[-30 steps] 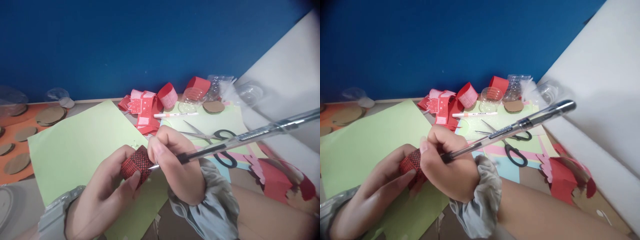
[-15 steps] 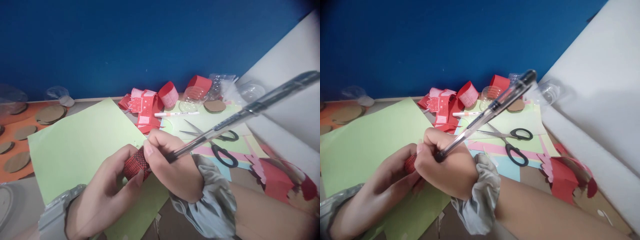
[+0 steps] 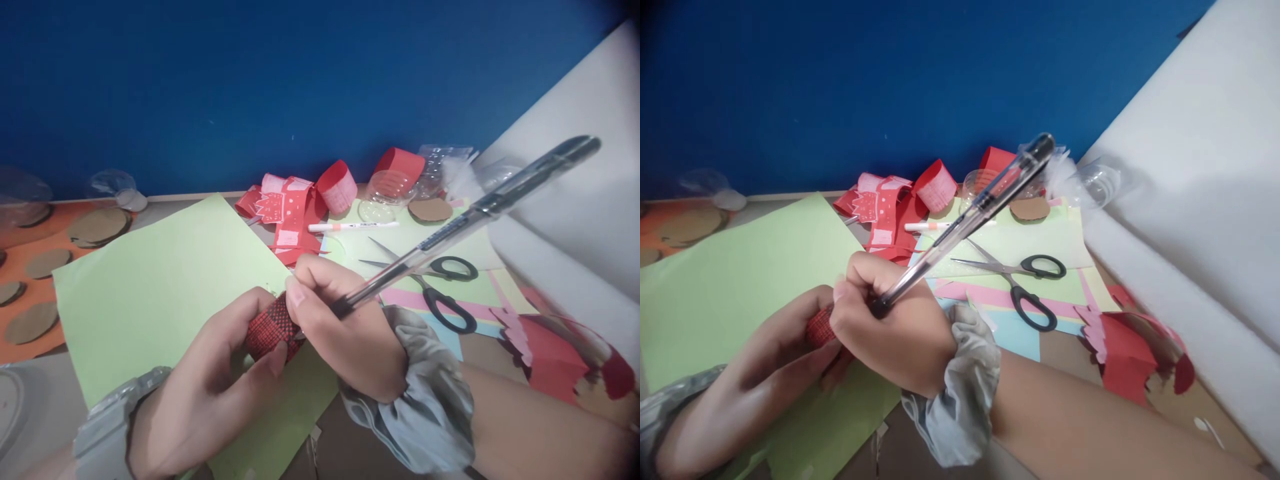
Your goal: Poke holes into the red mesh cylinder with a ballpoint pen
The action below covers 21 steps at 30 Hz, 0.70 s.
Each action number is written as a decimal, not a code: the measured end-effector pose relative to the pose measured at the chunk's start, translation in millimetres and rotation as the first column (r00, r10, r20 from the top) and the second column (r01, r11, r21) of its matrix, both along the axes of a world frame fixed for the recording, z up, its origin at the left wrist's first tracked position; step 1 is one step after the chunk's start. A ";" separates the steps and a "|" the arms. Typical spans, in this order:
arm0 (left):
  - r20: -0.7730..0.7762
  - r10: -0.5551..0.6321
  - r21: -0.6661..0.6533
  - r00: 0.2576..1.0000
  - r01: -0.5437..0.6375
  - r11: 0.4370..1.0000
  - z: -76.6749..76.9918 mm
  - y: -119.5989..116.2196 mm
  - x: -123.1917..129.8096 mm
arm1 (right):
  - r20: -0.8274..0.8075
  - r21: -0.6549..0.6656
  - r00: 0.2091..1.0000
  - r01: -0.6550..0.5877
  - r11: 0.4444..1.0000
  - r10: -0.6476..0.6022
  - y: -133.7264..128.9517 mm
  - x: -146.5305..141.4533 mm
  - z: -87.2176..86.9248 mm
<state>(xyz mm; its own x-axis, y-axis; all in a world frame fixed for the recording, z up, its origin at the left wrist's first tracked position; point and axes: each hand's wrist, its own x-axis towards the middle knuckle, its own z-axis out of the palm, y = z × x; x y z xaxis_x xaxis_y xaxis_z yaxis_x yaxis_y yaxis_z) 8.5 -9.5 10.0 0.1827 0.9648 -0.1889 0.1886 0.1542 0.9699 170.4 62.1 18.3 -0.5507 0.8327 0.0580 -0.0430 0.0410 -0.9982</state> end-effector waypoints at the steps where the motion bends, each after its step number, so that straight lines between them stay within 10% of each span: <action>1: 0.007 -0.005 0.000 1.000 0.005 1.000 -0.5 0.1 -0.8 | -0.005 -0.011 1.000 0.001 1.000 -0.001 0.0 -0.4 0.5; 21: 0.034 -0.033 -0.019 0.999 0.033 0.999 -3.7 1.4 -5.1 | -0.019 -0.056 0.999 -0.037 0.998 0.036 1.2 -0.7 1.8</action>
